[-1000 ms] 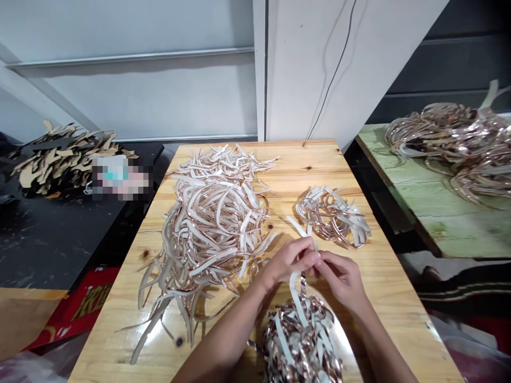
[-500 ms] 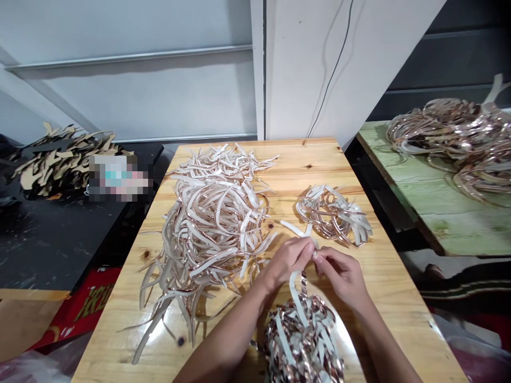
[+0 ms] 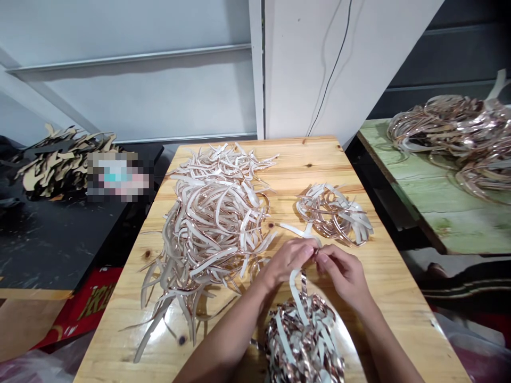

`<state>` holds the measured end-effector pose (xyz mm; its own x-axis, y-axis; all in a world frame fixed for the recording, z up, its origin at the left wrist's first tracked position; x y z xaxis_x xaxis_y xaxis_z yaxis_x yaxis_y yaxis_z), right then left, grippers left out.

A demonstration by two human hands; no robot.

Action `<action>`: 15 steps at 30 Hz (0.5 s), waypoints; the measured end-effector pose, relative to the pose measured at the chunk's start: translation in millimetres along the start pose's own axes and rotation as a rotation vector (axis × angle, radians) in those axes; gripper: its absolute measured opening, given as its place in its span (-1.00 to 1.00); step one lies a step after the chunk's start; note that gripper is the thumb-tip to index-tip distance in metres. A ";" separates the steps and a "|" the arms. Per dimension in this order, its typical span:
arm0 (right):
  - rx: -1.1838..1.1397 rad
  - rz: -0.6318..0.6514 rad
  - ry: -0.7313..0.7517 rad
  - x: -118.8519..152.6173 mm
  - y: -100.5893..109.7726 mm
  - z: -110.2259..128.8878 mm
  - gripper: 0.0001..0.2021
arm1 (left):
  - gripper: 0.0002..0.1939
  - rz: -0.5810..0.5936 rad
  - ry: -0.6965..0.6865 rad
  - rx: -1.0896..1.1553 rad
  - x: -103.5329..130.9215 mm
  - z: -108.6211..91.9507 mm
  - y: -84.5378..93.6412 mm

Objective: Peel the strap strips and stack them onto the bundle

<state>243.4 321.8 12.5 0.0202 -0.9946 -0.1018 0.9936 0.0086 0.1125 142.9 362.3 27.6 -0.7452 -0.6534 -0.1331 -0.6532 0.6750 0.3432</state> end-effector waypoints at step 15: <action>-0.017 -0.076 -0.086 -0.9 4.8 -17.6 -0.68 | -0.60 -0.008 -0.027 -0.062 -3.9 0.3 -1.0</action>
<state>250.1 324.6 -4.3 -0.0644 -0.9976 -0.0243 0.9937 -0.0664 0.0907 146.4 364.3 27.5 -0.7436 -0.6489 -0.1612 -0.6505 0.6465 0.3985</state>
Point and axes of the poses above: each hand's wrist, its own x-axis away from the middle knuckle, its own y-axis out of the back of the hand, z = x × y, the point moved 10 cm from there along -x, towards the middle knuckle, and after that the axes turned 6 degrees about -x, right-handed, at the moved point
